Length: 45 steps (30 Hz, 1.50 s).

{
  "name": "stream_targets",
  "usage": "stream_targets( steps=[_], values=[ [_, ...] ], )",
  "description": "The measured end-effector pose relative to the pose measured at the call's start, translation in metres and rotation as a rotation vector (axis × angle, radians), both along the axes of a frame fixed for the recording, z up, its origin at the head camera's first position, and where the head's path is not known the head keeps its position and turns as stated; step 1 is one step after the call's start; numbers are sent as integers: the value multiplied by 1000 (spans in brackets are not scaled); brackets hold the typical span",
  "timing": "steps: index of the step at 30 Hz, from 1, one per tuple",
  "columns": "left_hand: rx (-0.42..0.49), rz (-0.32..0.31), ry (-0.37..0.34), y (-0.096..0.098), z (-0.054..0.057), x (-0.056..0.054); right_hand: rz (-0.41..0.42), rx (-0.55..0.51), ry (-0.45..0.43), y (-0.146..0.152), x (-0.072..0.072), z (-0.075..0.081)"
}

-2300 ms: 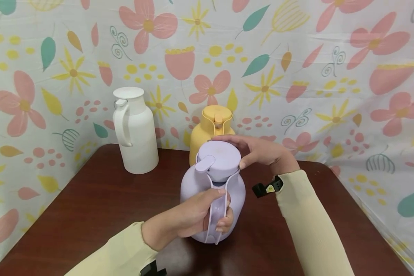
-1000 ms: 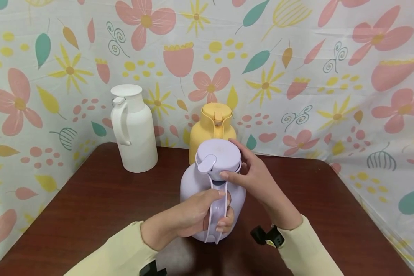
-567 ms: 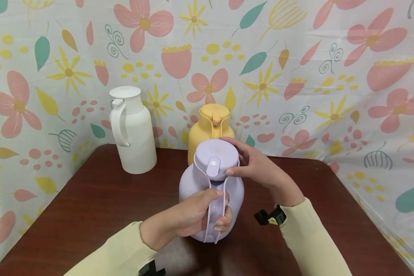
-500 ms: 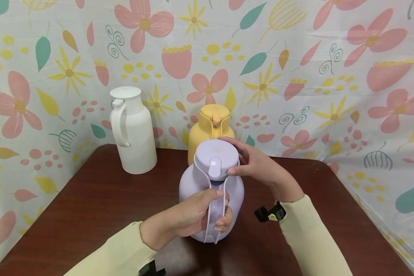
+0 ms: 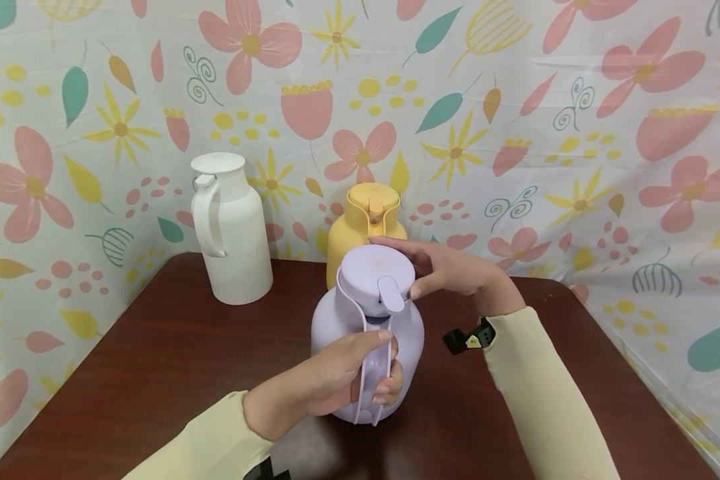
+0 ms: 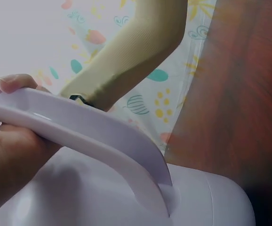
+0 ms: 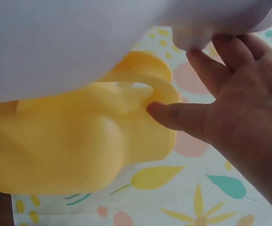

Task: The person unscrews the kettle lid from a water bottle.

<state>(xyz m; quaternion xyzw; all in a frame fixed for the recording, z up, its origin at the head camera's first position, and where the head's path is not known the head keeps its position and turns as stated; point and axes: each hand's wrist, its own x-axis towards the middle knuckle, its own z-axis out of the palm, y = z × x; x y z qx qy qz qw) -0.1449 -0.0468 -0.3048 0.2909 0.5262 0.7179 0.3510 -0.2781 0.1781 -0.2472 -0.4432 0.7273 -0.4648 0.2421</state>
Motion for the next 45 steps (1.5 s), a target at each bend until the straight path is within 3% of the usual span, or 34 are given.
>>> stream_targets(
  steps=[5,9,13,17,25,29,32,35,45],
  values=[
    [19,12,20,4,-2,0,-111,2,28,7,18,-6],
    [51,15,39,6,-4,0,-193,-64,78,7,46,-13],
    [55,16,27,5,-3,3,-385,-108,261,-5,84,-22],
    [45,14,14,4,-1,3,-576,-90,291,-23,107,-23],
    [33,15,39,5,0,0,-813,25,205,-48,109,-18],
    [45,9,43,6,-1,0,-871,53,213,-53,106,-15],
    [42,7,32,6,-1,0,-879,49,232,-54,102,-15],
    [38,7,27,5,0,0,-837,25,244,-50,96,-17],
    [37,5,14,1,-2,0,-400,-73,164,-20,53,-20]
  ],
)
